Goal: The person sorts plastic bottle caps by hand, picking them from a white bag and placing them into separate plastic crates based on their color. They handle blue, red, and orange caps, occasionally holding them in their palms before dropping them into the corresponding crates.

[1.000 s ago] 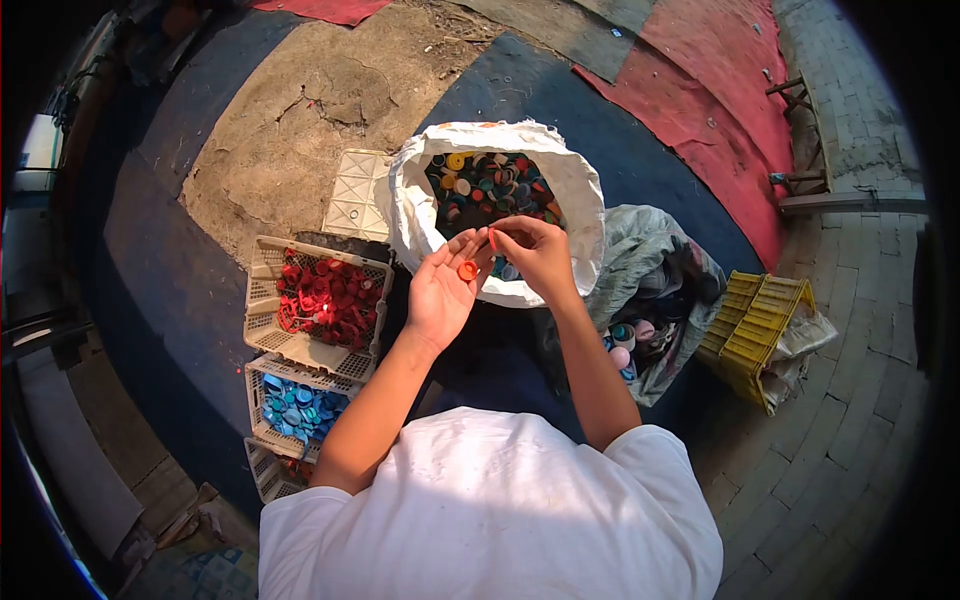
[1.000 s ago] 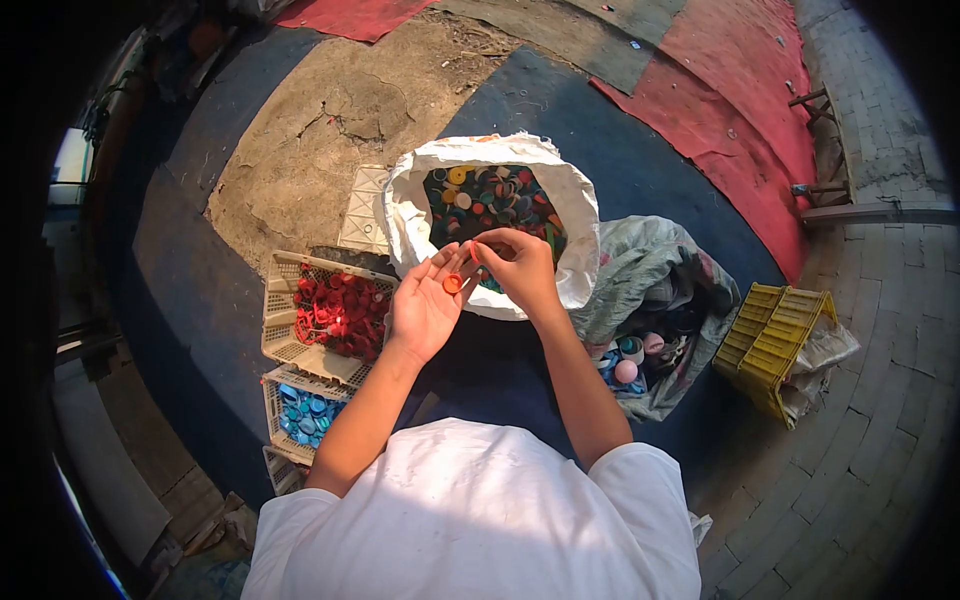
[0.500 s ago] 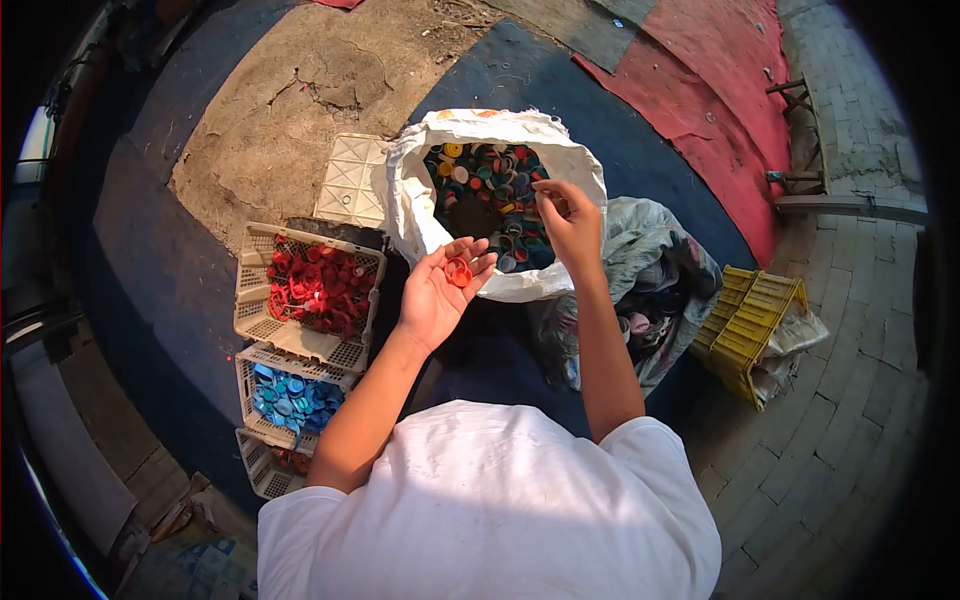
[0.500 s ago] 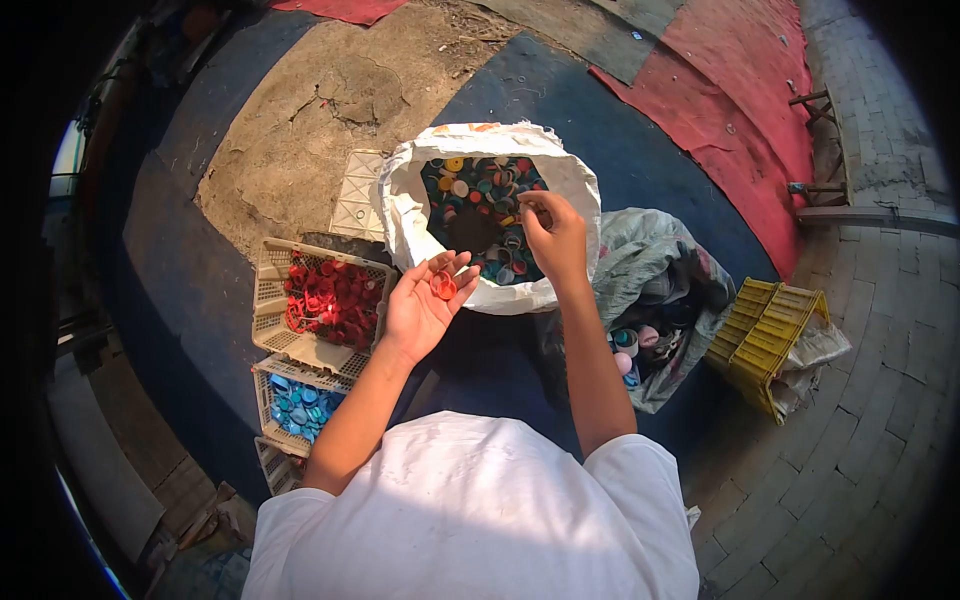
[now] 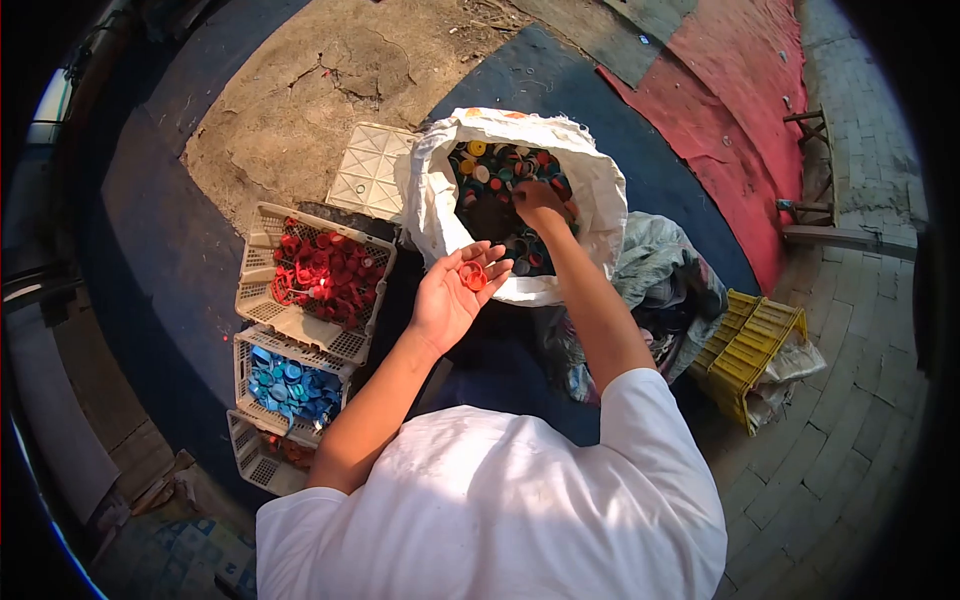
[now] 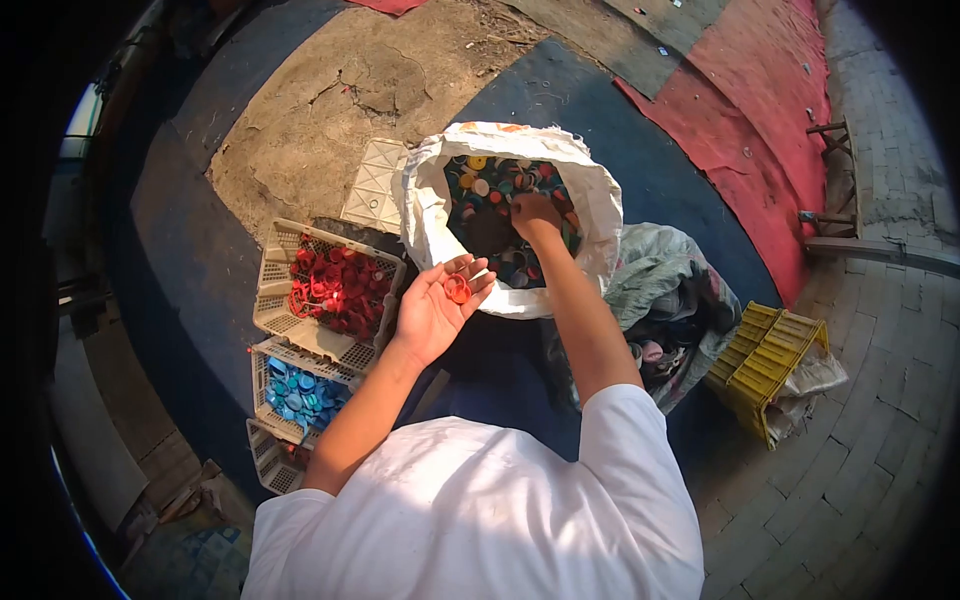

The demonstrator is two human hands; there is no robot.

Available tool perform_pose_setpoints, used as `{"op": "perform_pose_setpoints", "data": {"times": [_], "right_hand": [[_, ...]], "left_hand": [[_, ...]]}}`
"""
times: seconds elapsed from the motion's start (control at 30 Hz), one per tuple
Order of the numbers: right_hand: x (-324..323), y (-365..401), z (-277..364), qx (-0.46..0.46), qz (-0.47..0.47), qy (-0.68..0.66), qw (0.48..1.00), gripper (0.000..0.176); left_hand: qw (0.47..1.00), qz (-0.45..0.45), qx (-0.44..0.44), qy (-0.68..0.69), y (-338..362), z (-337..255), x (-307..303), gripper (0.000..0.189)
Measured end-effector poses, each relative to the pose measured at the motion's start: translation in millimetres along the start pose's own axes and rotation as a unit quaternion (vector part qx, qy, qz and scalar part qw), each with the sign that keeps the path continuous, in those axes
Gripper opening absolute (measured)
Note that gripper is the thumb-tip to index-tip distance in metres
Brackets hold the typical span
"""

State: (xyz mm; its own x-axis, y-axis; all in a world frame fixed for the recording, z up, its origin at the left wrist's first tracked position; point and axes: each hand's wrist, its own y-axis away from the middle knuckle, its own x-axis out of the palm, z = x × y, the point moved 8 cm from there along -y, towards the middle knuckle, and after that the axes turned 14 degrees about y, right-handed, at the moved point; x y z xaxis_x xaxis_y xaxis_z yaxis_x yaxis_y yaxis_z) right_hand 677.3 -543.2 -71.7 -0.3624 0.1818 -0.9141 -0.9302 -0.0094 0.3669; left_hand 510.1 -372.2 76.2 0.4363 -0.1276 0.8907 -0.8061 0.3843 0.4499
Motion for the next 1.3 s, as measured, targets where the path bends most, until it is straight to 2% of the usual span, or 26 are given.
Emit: {"op": "perform_pose_setpoints", "data": {"times": [0.03, 0.23, 0.33, 0.43, 0.53, 0.63, 0.73, 0.77, 0.8, 0.87, 0.93, 1.07, 1.13, 1.2, 1.23, 1.3], "right_hand": [[5.5, -4.5, 7.4, -0.019, 0.003, 0.012, 1.0, 0.025], [19.2, -20.2, 27.1, -0.004, 0.015, 0.086, 0.996, 0.023], [27.5, -20.9, 24.6, 0.027, 0.057, 0.053, 0.997, 0.022], [20.7, -12.0, 25.6, 0.01, 0.066, 0.042, 0.997, 0.021], [11.7, -5.1, 22.8, 0.047, 0.058, 0.01, 0.997, 0.021], [7.8, -2.5, 14.7, 0.063, 0.035, -0.081, 0.994, 0.026], [-14.6, 12.0, 15.8, 0.001, -0.065, -0.174, 0.983, 0.029], [-19.8, 20.6, 14.0, 0.017, -0.049, -0.249, 0.967, 0.028], [-38.3, 35.7, 20.3, 0.001, -0.074, -0.29, 0.954, 0.026], [-73.5, 67.5, 28.5, -0.026, -0.131, -0.366, 0.921, 0.021], [-110.1, 112.7, 36.8, -0.078, -0.231, -0.436, 0.866, 0.012], [-171.5, 204.2, 69.7, -0.173, -0.265, -0.376, 0.871, 0.015], [-176.4, 229.2, 81.9, -0.194, -0.241, -0.336, 0.89, 0.017], [-175.1, 245.5, 99.1, -0.276, -0.303, -0.283, 0.867, 0.02], [-177.1, 254.1, 107.6, -0.305, -0.331, -0.188, 0.873, 0.027], [-179.1, 264.9, 116.2, -0.33, -0.324, -0.142, 0.875, 0.031]], "left_hand": [[1.0, -0.006, 0.003, -0.004, 1.1, 0.0, 1.9, 0.038], [1.0, -0.003, 0.004, -0.016, 2.7, -0.8, 5.9, 0.039], [1.0, -0.003, 0.005, -0.013, 3.9, -1.3, 4.7, 0.039], [1.0, -0.001, 0.008, -0.005, 3.8, -2.7, 4.3, 0.039], [1.0, 0.002, 0.006, 0.002, 4.0, -2.2, 3.6, 0.039], [1.0, 0.008, 0.006, -0.006, 4.5, -4.3, 5.4, 0.039], [1.0, 0.016, 0.011, -0.013, 3.3, -4.7, 8.9, 0.04], [1.0, 0.019, 0.01, -0.014, 3.4, -4.1, 10.0, 0.04], [1.0, 0.024, 0.008, -0.016, 3.4, -3.0, 10.8, 0.041], [1.0, 0.02, 0.011, -0.02, 3.3, -1.8, 13.2, 0.044], [1.0, 0.015, 0.007, -0.015, 6.2, 0.3, 18.0, 0.046], [0.999, 0.034, -0.012, -0.008, 1.7, 4.4, 11.3, 0.051], [0.999, 0.036, -0.03, 0.018, -0.9, 8.5, 20.7, 0.053], [0.998, 0.031, -0.043, 0.033, -2.4, 10.6, 30.1, 0.054], [0.998, 0.037, -0.049, 0.018, -4.0, 11.4, 33.2, 0.053], [0.995, 0.064, -0.067, 0.048, -4.4, 12.8, 38.3, 0.052]]}}
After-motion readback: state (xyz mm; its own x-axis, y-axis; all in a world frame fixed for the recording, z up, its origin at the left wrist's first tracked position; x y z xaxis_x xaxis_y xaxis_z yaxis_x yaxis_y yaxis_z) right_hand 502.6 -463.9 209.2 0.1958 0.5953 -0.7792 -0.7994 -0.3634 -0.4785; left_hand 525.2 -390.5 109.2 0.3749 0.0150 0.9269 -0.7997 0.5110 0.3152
